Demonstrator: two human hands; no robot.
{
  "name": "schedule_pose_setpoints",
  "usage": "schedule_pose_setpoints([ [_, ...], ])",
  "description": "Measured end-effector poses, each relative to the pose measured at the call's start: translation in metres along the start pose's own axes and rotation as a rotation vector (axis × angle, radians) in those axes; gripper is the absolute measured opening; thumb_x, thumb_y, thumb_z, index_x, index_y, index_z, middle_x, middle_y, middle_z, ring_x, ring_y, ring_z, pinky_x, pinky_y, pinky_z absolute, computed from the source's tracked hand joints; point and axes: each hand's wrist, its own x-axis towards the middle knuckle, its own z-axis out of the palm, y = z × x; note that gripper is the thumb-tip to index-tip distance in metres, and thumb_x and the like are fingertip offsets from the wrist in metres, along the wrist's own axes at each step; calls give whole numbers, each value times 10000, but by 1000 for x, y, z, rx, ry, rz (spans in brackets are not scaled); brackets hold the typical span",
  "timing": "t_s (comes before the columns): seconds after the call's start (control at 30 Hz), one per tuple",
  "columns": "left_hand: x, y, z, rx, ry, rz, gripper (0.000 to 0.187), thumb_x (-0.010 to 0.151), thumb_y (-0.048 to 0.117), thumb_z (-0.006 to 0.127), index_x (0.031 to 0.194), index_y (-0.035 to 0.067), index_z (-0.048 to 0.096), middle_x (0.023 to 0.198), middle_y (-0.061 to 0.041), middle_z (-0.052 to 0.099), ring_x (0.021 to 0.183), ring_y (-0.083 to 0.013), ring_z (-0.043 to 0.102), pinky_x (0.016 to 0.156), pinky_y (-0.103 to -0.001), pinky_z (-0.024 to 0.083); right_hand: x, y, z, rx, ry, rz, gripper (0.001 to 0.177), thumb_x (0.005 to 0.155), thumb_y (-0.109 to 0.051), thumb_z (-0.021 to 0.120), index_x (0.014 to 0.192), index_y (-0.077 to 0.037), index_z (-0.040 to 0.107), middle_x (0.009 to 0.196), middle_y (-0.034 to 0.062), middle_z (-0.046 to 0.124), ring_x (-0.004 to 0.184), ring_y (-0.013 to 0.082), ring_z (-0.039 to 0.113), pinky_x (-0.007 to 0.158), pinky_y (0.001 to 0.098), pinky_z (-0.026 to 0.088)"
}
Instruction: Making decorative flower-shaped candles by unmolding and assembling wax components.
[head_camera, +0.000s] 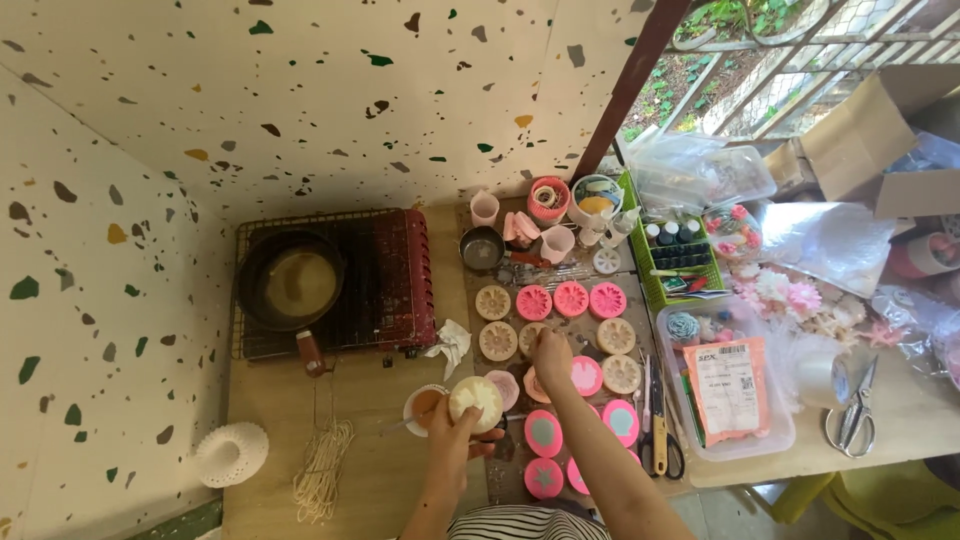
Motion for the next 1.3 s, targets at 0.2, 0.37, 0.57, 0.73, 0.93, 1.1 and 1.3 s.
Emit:
schedule_pose_setpoints([
  [0.2, -24, 17, 6, 3, -92, 156, 392, 926, 308, 642, 1203, 30, 633, 908, -144, 758, 616, -225, 747, 469, -268, 545, -30, -65, -111, 460, 15, 5, 170, 824, -122, 683, 931, 3, 726, 797, 156, 737, 704, 281, 691, 622, 397, 543],
  [0.37, -39, 21, 10, 56, -197, 284, 377, 904, 239, 732, 1136, -52, 673, 935, -145, 766, 681, -207, 767, 489, -335, 632, -109, -117, -244, 928, -765, 68, 212, 939, -283, 611, 952, -91, 699, 689, -9, 602, 569, 68, 539, 523, 243, 453],
  [0.57, -82, 35, 11, 227, -351, 275, 425, 876, 266, 722, 1154, -51, 664, 943, -124, 744, 670, -208, 768, 472, -326, 632, -128, -86, -249, 880, -730, -317, 407, 981, -354, 741, 821, -8, 599, 720, -53, 473, 669, 50, 421, 569, 248, 380],
  [0.73, -77, 19, -5, 298, -465, 274, 457, 870, 284, 744, 1203, -22, 679, 962, -97, 757, 740, -182, 729, 576, -274, 580, -150, -98, -267, 1034, -842, -112, 318, 966, -359, 688, 882, -52, 699, 706, -66, 514, 633, 46, 430, 561, 237, 356],
  [0.93, -82, 18, -11, 209, -487, 266, 504, 820, 283, 800, 1208, -22, 695, 999, -51, 769, 846, -129, 729, 725, -276, 578, -162, -71, -203, 1381, -771, 290, 191, 910, -259, 701, 995, -88, 717, 741, -44, 574, 617, 71, 469, 560, 257, 365],
  [1.1, -82, 14, -13, 114, -463, 196, 493, 791, 294, 799, 1199, 49, 668, 942, 11, 744, 764, -87, 676, 578, -263, 497, -173, -86, -218, 1722, -780, 386, 227, 896, -244, 698, 1020, -62, 643, 881, 21, 682, 787, 134, 648, 680, 321, 507],
  [1.3, -78, 9, -10, 174, -324, 421, 401, 912, 341, 767, 1113, -5, 735, 798, -12, 663, 612, -72, 528, 493, -222, 394, -180, -115, -264, 980, -475, -307, 311, 976, -320, 698, 1039, -18, 733, 818, -48, 646, 732, 26, 566, 611, 236, 474],
])
